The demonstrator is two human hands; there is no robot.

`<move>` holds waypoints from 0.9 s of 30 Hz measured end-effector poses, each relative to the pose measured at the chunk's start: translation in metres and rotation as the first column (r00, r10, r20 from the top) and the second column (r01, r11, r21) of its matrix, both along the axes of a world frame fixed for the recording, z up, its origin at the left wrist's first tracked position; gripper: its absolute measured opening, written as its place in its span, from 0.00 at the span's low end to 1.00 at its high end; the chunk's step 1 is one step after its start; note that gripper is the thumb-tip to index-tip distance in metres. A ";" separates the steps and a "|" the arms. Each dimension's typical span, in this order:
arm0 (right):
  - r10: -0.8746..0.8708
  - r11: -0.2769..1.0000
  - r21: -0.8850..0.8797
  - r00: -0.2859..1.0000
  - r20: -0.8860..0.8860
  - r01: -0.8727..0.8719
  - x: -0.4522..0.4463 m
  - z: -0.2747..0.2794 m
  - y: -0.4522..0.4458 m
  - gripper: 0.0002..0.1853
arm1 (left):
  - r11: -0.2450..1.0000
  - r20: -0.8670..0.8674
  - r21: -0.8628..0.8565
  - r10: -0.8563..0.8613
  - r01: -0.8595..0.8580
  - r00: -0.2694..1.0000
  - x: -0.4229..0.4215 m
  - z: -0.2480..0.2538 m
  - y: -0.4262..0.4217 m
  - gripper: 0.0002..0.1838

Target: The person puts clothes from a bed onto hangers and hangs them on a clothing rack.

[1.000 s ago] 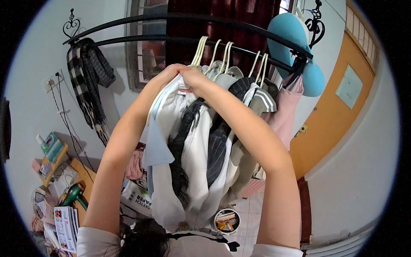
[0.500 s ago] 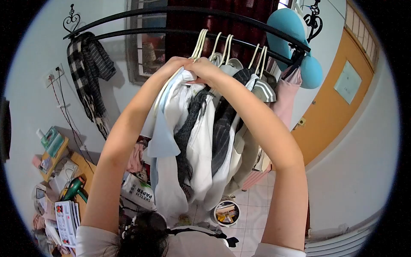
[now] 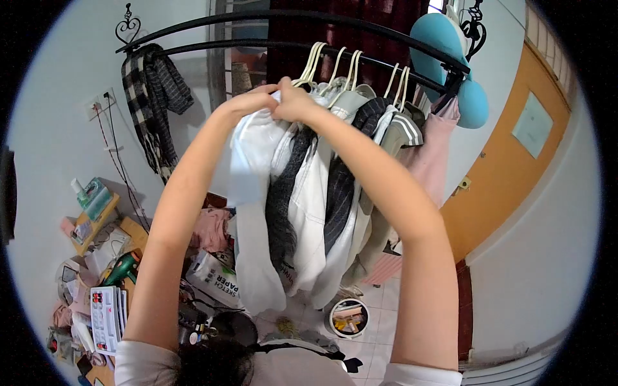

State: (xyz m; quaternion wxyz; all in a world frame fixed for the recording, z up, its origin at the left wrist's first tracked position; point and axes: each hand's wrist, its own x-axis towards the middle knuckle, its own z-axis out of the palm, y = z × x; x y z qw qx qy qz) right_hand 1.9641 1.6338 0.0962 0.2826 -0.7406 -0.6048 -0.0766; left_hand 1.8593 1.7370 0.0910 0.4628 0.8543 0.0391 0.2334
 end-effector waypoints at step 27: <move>0.454 0.648 -0.744 0.701 0.550 0.164 -0.018 -0.047 -0.073 0.16 | 0.457 0.408 0.544 0.589 -0.704 0.698 0.044 -0.091 -0.027 0.14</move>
